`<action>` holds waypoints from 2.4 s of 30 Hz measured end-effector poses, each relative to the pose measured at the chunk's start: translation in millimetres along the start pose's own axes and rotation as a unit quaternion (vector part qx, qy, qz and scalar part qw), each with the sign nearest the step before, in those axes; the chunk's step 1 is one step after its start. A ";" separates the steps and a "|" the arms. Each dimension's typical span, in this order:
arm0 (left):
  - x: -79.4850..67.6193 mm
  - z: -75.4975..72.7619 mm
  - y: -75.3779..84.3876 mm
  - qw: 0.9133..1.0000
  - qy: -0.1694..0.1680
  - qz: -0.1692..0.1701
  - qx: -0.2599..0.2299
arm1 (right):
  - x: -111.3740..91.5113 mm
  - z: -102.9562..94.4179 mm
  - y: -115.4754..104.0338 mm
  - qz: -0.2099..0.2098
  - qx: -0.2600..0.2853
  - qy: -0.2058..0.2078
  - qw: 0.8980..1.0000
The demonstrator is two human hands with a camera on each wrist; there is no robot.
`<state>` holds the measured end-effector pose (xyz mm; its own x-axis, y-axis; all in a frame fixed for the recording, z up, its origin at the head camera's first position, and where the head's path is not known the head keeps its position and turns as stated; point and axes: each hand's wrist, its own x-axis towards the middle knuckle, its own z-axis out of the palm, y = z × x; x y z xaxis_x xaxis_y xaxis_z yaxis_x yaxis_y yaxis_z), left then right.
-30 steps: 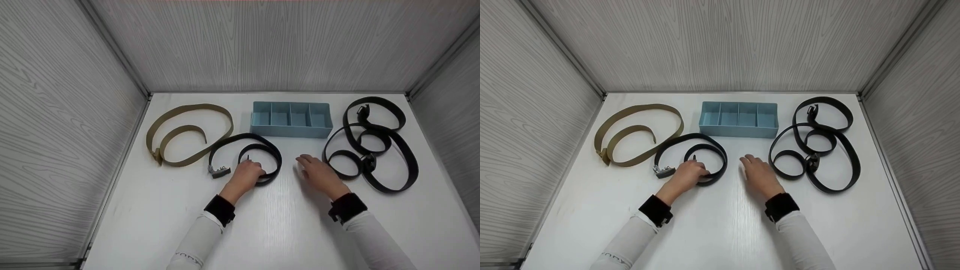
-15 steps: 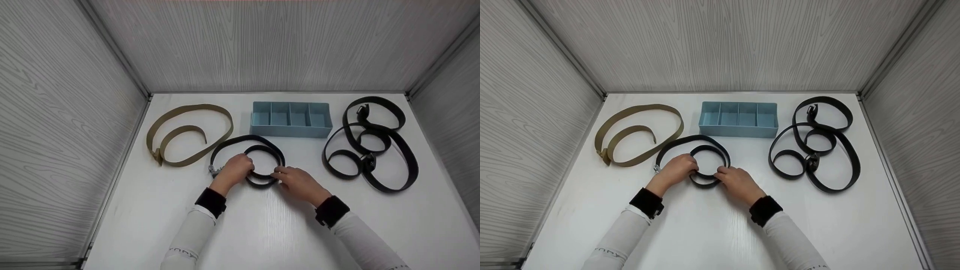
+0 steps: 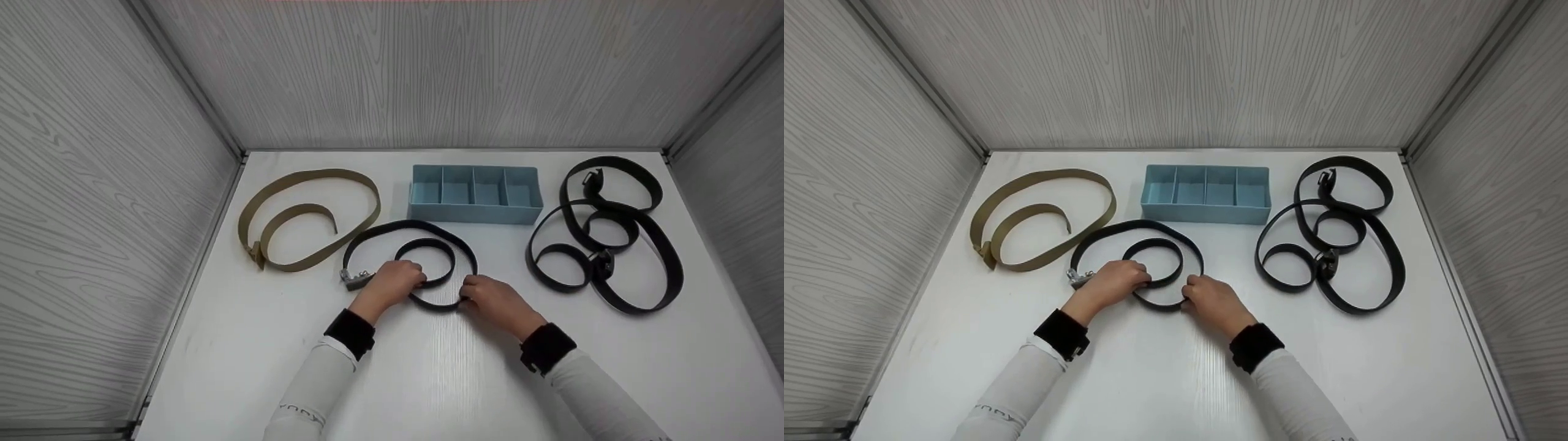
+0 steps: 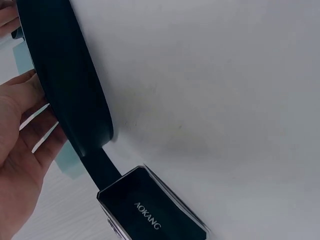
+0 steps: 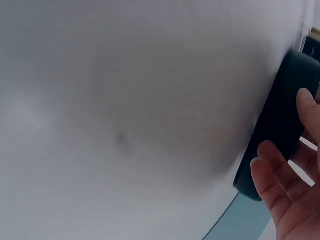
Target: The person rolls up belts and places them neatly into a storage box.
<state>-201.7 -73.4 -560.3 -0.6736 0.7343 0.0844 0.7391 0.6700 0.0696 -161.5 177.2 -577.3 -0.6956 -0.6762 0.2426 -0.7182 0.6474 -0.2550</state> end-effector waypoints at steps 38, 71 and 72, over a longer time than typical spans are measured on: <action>-26.6 16.0 1.7 0.994 0.009 0.024 -0.106 | -21.9 -38.3 29.9 0.135 -0.073 -0.086 0.984; -21.4 12.7 6.2 0.997 0.032 0.061 0.038 | -18.4 -15.0 14.3 0.096 -0.125 -0.031 0.987; -22.2 12.8 7.1 0.997 0.027 0.059 0.040 | -18.1 -15.1 14.6 0.094 -0.125 -0.032 0.987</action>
<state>-181.6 -83.6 -574.4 -0.5791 0.8031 0.1403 0.8090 0.5874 -0.0234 -159.6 204.3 -571.3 -0.8206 -0.5514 0.1503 -0.5632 0.8248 -0.0489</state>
